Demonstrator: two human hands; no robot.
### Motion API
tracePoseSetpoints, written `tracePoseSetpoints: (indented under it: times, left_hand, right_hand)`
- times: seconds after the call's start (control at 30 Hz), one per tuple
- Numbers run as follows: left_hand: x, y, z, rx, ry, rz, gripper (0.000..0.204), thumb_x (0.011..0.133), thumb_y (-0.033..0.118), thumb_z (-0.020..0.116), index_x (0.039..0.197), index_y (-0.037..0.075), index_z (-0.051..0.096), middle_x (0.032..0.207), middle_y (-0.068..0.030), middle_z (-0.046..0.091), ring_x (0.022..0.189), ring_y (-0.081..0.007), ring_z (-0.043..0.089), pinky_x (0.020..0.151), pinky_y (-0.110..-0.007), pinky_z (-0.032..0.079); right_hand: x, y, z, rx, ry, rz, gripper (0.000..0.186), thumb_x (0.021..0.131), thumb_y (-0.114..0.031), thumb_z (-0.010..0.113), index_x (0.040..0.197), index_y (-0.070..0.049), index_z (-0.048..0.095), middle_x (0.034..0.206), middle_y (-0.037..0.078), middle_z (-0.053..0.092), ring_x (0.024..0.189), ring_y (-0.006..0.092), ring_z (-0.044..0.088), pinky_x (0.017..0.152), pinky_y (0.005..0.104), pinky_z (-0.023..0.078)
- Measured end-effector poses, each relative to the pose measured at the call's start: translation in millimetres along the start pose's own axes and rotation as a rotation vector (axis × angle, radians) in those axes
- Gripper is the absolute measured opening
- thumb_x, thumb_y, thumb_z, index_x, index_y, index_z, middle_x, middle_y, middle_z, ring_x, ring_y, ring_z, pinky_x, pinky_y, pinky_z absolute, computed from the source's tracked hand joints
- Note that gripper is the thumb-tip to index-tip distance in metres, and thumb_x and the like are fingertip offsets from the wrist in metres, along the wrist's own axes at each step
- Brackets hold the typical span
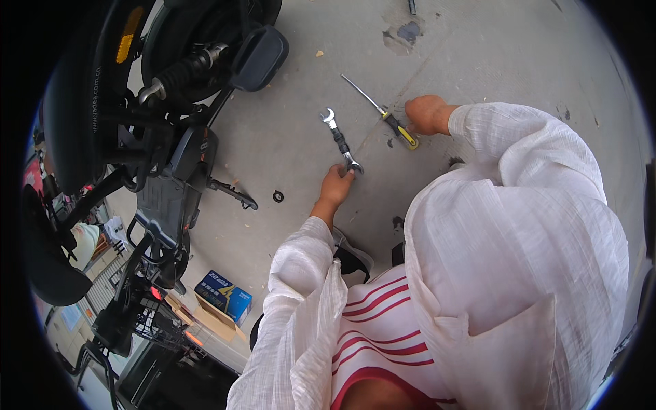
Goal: The person works on the rear wheel area of an electric scooter, using a wrench and screwdriver to loosen and remove fasteners. They remove a plastic cover and continue adjusting components near the brake and suspension. The scooter remains upright throughout the process.
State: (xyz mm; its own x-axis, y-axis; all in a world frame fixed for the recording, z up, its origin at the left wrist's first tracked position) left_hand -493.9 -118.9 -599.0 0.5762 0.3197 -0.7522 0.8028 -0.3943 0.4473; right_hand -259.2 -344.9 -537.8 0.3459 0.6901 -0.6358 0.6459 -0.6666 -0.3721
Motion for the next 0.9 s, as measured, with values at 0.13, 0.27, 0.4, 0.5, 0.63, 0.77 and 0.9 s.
tracePoseSetpoints:
  times: [0.13, 0.27, 0.4, 0.5, 0.63, 0.77, 0.9]
  left_hand:
    - [9.1, 12.0, 0.3, 0.260, 0.088, -0.011, 0.055, 0.090, 0.036, 0.066, 0.126, -0.004, 0.055, 0.117, -0.0236, 0.066, 0.105, -0.0314, 0.066, 0.087, -0.038, 0.052]
    - [2.4, 65.1, -24.4, -0.029, 0.119, -0.053, 0.048, 0.095, 0.034, 0.061, 0.125, -0.003, 0.056, 0.119, -0.0195, 0.066, 0.106, -0.0308, 0.066, 0.089, -0.039, 0.052]
    - [12.2, 115.9, -43.3, -0.401, 0.089, -0.087, 0.049, 0.102, 0.033, 0.051, 0.137, -0.003, 0.046, 0.129, -0.0201, 0.060, 0.114, -0.0322, 0.061, 0.094, -0.042, 0.051]
    - [24.9, 142.8, -66.7, -0.548, 0.202, -0.119, 0.053, 0.106, 0.033, 0.043, 0.146, -0.001, 0.034, 0.134, -0.0210, 0.055, 0.118, -0.0323, 0.058, 0.098, -0.043, 0.050]
    - [35.4, 162.4, -99.7, -0.825, 0.283, -0.060, 0.047, 0.108, 0.031, 0.036, 0.148, 0.006, 0.031, 0.128, -0.0179, 0.057, 0.112, -0.0289, 0.059, 0.096, -0.044, 0.051]
    - [44.2, 186.3, -111.3, -0.972, 0.302, 0.067, 0.037, 0.109, 0.026, 0.034, 0.143, 0.013, 0.038, 0.110, -0.0124, 0.052, 0.098, -0.0244, 0.054, 0.091, -0.044, 0.049]
    - [53.6, 197.3, -120.6, -1.060, 0.276, 0.064, 0.033, 0.108, 0.021, 0.036, 0.138, 0.011, 0.044, 0.109, -0.0116, 0.053, 0.098, -0.0222, 0.055, 0.089, -0.041, 0.051]
  right_hand:
    - [-3.6, -5.8, 35.6, 0.226, 0.115, -0.018, 0.050, 0.084, -0.041, 0.071, 0.106, 0.001, 0.054, 0.091, 0.023, 0.069, 0.092, 0.0423, 0.067, 0.080, 0.0501, 0.053]
    - [6.3, -25.4, 52.4, 0.386, 0.153, -0.127, 0.049, 0.082, -0.037, 0.072, 0.103, 0.003, 0.054, 0.091, 0.026, 0.068, 0.090, 0.0443, 0.066, 0.080, 0.0504, 0.052]
    - [30.7, -32.8, 71.5, 0.534, 0.117, -0.061, 0.047, 0.078, -0.031, 0.070, 0.105, 0.004, 0.054, 0.095, 0.027, 0.067, 0.093, 0.0432, 0.066, 0.080, 0.0492, 0.052]
    - [28.8, -50.5, 48.2, 0.692, 0.042, -0.171, 0.048, 0.077, -0.027, 0.068, 0.108, 0.006, 0.053, 0.096, 0.027, 0.067, 0.093, 0.0412, 0.066, 0.079, 0.0475, 0.051]
    - [9.0, -85.3, 14.1, 0.856, -0.002, -0.368, 0.045, 0.081, -0.025, 0.065, 0.111, 0.003, 0.048, 0.089, 0.023, 0.066, 0.086, 0.0396, 0.065, 0.076, 0.0465, 0.050]
    - [6.3, -94.3, 13.2, 0.963, -0.106, -0.404, 0.045, 0.085, -0.025, 0.061, 0.116, 0.002, 0.042, 0.086, 0.020, 0.065, 0.083, 0.0350, 0.066, 0.073, 0.0449, 0.050]
    - [17.8, -98.2, 18.4, 1.096, -0.009, -0.427, 0.041, 0.094, -0.028, 0.054, 0.117, 0.001, 0.037, 0.080, 0.017, 0.061, 0.068, 0.0309, 0.064, 0.063, 0.0435, 0.050]
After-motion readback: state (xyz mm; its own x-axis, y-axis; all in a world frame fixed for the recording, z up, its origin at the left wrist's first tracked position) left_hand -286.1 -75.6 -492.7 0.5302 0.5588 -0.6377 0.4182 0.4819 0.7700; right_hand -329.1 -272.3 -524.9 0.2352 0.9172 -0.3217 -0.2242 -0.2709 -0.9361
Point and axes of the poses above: each hand's wrist, its own x-axis towards the middle knuckle, its own z-axis out of the palm, y = z × x, the point moved 6 cm from there along x, towards the middle knuckle
